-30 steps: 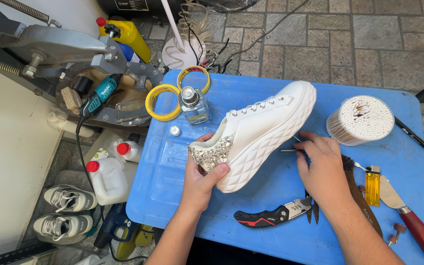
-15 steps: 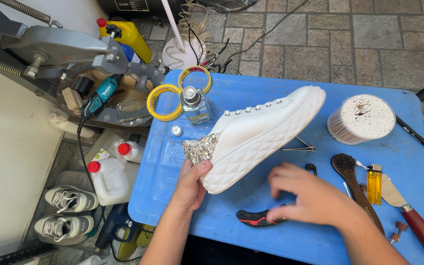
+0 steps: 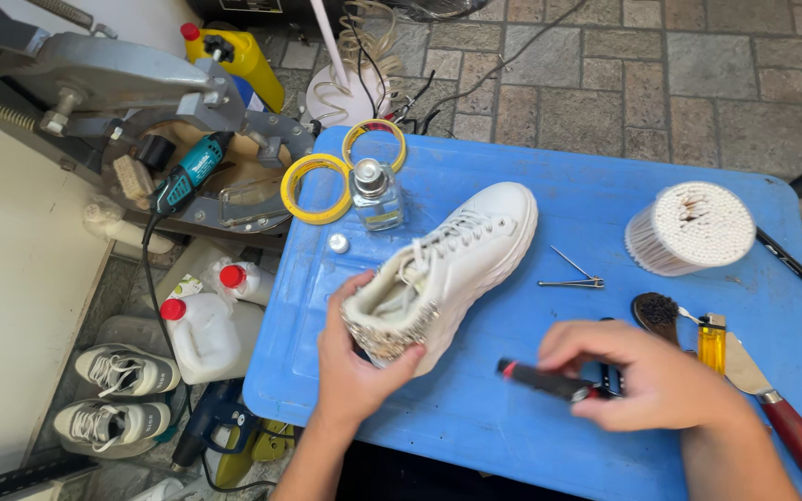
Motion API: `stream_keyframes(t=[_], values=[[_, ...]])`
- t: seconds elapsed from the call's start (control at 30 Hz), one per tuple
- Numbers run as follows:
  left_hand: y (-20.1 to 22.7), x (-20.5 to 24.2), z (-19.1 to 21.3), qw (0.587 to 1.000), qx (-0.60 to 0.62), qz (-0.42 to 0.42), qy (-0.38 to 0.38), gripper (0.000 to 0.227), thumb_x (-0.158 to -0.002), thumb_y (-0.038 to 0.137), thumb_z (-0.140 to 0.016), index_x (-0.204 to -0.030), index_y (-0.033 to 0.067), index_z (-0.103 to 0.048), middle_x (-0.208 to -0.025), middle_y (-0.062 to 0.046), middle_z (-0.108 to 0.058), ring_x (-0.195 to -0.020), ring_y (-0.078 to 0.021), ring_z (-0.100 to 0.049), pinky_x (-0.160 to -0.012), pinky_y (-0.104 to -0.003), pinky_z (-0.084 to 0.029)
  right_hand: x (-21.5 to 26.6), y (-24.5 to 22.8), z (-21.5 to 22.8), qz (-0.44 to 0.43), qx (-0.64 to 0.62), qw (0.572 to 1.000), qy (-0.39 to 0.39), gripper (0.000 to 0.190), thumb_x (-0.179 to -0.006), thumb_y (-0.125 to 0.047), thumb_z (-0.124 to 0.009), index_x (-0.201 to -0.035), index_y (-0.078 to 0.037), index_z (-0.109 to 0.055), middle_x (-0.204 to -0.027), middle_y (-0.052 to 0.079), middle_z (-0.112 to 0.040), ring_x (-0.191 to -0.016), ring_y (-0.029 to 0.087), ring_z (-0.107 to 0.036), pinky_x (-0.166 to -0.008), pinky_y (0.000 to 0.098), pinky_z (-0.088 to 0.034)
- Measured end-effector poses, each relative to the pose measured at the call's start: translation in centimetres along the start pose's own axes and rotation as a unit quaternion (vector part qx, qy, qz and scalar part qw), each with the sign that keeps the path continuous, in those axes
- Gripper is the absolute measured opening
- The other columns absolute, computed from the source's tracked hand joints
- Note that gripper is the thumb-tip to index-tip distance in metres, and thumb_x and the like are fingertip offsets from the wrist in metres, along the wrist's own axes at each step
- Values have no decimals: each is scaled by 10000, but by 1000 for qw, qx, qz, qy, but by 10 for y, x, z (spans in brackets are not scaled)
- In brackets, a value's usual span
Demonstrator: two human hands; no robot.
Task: The person applies yellow masking tape around the heel collar of a white sneaker that already has a rhinestone embellishment. They smooth the tape in place and trim the excess with a utility knife.
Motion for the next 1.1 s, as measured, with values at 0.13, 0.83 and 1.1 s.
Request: stream_keyframes(t=[0.13,0.83,1.1], values=[[10,21,-4,993,-110,-45,-4,943,-644,168,-927,-1431,-10,-439,-1260,-205,-720,-1162,-257,-742,-1000,-356,-580,16,36,39,-1,-290,938,191,356,-844,-68,-756,-1171,-14,-627,-1187,182,-618,-908,225,-629,-683,350,-556],[6,43,-10,991,-113,-40,-62,1161,-659,340,-942,-1522,-56,-274,-1419,-241,-553,-1307,-340,-597,-1099,-430,-465,-85,0,80,-84,511,793,319,238,-829,-52,-732,-1066,-41,-707,-1226,102,-672,-1136,322,-598,-958,433,-500],[19,8,81,977,-111,-102,153,510,-957,162,-608,-1431,3,-503,-1500,-210,-561,-1417,-324,-553,-1234,-440,-392,-44,-9,39,-94,468,836,270,217,-703,-114,-775,-909,-66,-729,-1121,103,-675,-1069,321,-597,-908,424,-505]])
Point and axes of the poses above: each hand's wrist, its own x-axis away from the middle knuckle, its own z-axis out of the back of the hand, y = z × x, the point moved 10 cm from there along -x, towards the middle knuckle
